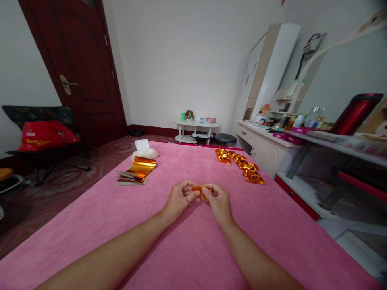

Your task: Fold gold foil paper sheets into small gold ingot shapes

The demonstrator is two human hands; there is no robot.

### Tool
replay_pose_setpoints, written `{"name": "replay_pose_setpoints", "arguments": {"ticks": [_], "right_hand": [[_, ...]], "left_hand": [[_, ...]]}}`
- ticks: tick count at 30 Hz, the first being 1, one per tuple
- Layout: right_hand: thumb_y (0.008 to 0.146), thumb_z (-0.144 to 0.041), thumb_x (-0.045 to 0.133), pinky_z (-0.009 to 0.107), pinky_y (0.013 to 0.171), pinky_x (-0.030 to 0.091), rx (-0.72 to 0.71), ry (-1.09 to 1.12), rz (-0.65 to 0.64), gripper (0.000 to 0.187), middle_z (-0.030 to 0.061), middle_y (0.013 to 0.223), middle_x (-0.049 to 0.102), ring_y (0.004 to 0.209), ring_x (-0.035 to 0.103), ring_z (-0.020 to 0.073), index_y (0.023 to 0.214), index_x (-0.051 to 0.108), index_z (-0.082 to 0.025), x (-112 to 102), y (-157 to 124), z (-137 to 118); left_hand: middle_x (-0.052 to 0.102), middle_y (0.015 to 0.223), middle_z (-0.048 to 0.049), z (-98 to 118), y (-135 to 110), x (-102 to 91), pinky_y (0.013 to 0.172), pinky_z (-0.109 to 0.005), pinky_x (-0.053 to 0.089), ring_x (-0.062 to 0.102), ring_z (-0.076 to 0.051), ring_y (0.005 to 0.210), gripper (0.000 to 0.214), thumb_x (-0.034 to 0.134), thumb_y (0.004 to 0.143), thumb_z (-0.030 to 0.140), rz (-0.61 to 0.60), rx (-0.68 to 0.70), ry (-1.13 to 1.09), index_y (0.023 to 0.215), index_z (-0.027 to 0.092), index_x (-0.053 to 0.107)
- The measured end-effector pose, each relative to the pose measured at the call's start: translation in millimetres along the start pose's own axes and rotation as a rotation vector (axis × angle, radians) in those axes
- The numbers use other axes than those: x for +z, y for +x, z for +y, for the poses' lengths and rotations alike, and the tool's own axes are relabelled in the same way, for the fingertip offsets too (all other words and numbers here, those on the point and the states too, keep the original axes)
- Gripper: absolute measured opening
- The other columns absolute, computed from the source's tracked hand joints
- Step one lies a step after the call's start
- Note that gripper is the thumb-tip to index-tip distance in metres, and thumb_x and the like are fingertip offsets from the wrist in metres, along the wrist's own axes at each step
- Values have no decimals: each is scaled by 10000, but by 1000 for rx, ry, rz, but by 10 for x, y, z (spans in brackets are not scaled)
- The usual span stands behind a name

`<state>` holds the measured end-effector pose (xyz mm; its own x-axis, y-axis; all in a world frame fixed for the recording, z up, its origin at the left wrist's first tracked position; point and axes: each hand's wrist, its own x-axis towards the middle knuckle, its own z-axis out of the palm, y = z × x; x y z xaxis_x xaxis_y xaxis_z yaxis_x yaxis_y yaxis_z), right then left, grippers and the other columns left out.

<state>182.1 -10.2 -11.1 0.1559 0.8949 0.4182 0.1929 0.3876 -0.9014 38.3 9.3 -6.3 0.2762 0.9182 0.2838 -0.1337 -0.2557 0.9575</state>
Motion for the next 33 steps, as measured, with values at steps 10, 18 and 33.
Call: {"name": "replay_pose_setpoints", "arguments": {"ticks": [10, 18, 33], "right_hand": [[781, -342, 608, 245, 627, 459, 0, -31, 13, 179, 18, 756, 670, 687, 604, 161, 833, 663, -180, -6, -4, 25], [776, -303, 580, 249, 640, 468, -39, -56, 30, 156, 16, 730, 666, 686, 606, 161, 785, 669, -176, -2, -6, -5], [767, -320, 590, 248, 606, 459, 27, 18, 22, 176, 24, 736, 669, 665, 600, 159, 812, 672, -170, -18, 14, 65]], "left_hand": [[684, 681, -55, 38, 24, -36, 558, -203, 443, 589, -118, 583, 200, 681, 727, 294, 14, 18, 61, 774, 100, 691], [710, 702, -80, 74, 5, -32, 551, -220, 464, 623, -141, 583, 249, 706, 698, 310, 2, -18, 44, 814, 89, 707], [703, 660, -50, 55, 53, -128, 527, -207, 451, 621, -135, 562, 185, 677, 722, 290, 37, -4, 120, 773, 113, 699]]}}
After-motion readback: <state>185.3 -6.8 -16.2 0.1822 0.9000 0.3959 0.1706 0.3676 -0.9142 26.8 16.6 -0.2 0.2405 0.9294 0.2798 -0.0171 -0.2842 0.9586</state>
